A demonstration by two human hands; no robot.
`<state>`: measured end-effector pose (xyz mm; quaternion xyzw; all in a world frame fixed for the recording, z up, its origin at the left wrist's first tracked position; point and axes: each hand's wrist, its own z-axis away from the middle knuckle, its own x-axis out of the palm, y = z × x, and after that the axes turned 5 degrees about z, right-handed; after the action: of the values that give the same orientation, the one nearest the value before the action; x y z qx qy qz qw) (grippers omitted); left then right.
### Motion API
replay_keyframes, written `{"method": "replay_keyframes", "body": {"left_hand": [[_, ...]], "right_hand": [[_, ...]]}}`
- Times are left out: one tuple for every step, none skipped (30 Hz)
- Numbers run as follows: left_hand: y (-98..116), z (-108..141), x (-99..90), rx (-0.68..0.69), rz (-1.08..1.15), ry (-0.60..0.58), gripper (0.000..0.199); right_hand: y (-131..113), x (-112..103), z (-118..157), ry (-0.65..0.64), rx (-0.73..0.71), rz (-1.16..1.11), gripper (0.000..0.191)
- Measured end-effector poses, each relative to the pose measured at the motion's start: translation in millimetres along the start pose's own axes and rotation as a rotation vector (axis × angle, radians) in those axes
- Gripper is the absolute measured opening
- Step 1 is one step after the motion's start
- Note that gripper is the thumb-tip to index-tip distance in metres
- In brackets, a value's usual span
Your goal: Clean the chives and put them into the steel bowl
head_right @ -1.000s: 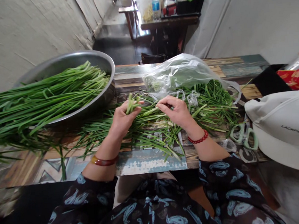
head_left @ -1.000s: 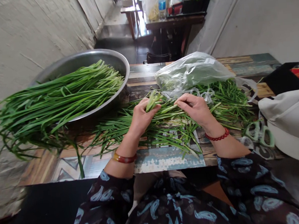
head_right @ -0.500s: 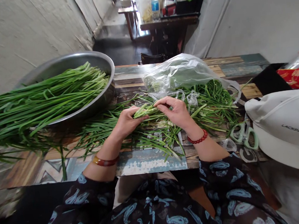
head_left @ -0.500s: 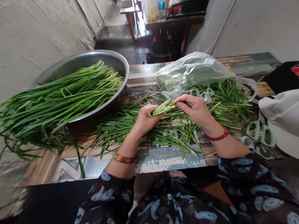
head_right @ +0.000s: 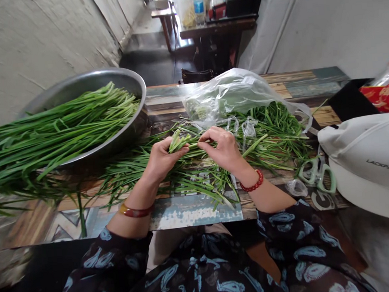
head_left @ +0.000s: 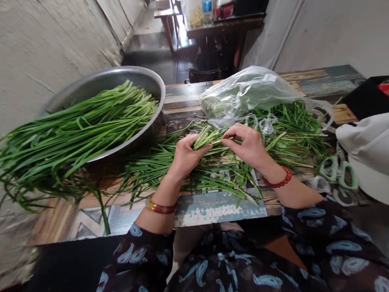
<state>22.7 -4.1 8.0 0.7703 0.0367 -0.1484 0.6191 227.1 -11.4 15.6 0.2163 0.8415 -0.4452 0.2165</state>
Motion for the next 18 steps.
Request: {"method": "replay_keyframes", "body": {"left_hand": [[-0.2, -0.3, 0.1, 0.015, -0.017, -0.009, 0.020], [-0.2, -0.5, 0.2, 0.028, -0.035, -0.018, 0.020], [0.1, -0.8, 0.3, 0.039, -0.054, -0.027, 0.020], [0.4, -1.1, 0.5, 0.048, -0.074, -0.034, 0.021], [0.5, -1.4, 0.6, 0.052, -0.094, -0.038, 0.021], [0.5, -1.7, 0.7, 0.052, -0.109, -0.042, 0.021], [0.2, -1.9, 0.7, 0.051, -0.116, -0.043, 0.022], [-0.5, -2.2, 0.8, 0.047, -0.114, -0.041, 0.022], [-1.4, -2.3, 0.9, 0.040, -0.105, -0.038, 0.023], [-2.7, -2.5, 1.0, 0.029, -0.094, -0.033, 0.024], [-4.0, -2.6, 1.0, 0.017, -0.083, -0.028, 0.024], [-5.3, -2.7, 1.1, 0.006, -0.075, -0.024, 0.024], [-6.4, -2.7, 1.1, -0.002, -0.070, -0.021, 0.024], [-7.3, -2.7, 1.1, -0.006, -0.069, -0.018, 0.023], [-7.8, -2.7, 1.1, -0.007, -0.069, -0.017, 0.023], [-8.1, -2.7, 1.0, -0.005, -0.069, -0.017, 0.023], [-8.0, -2.6, 0.9, -0.002, -0.069, -0.020, 0.023], [-7.7, -2.6, 0.8, 0.003, -0.070, -0.024, 0.023]], "right_hand": [[0.1, 2.6, 0.3, 0.005, 0.049, -0.032, 0.010], [0.3, 5.4, 0.7, 0.006, 0.104, -0.066, 0.010], [0.7, 8.5, 1.1, 0.001, 0.160, -0.100, 0.010], [1.5, 11.4, 1.5, -0.004, 0.212, -0.131, 0.010], [3.0, 14.0, 1.7, -0.004, 0.259, -0.159, 0.011], [5.3, 15.7, 1.8, 0.008, 0.300, -0.184, 0.012], [8.5, 16.3, 1.5, 0.034, 0.333, -0.209, 0.014], [12.4, 15.4, 0.8, 0.071, 0.360, -0.235, 0.017], [16.9, 12.9, -0.2, 0.114, 0.381, -0.262, 0.020], [21.5, 8.9, -1.7, 0.154, 0.396, -0.285, 0.023], [25.8, 3.7, -3.3, 0.186, 0.401, -0.296, 0.028], [29.1, -2.2, -5.1, 0.208, 0.393, -0.287, 0.033], [31.2, -8.1, -6.7, 0.214, 0.373, -0.255, 0.037], [31.7, -13.3, -8.1, 0.205, 0.341, -0.204, 0.041], [30.6, -17.2, -9.0, 0.179, 0.298, -0.146, 0.043], [28.1, -19.3, -9.5, 0.140, 0.248, -0.096, 0.043], [24.6, -19.6, -9.4, 0.090, 0.197, -0.061, 0.039], [20.4, -18.2, -8.8, 0.031, 0.146, -0.045, 0.033]]}}
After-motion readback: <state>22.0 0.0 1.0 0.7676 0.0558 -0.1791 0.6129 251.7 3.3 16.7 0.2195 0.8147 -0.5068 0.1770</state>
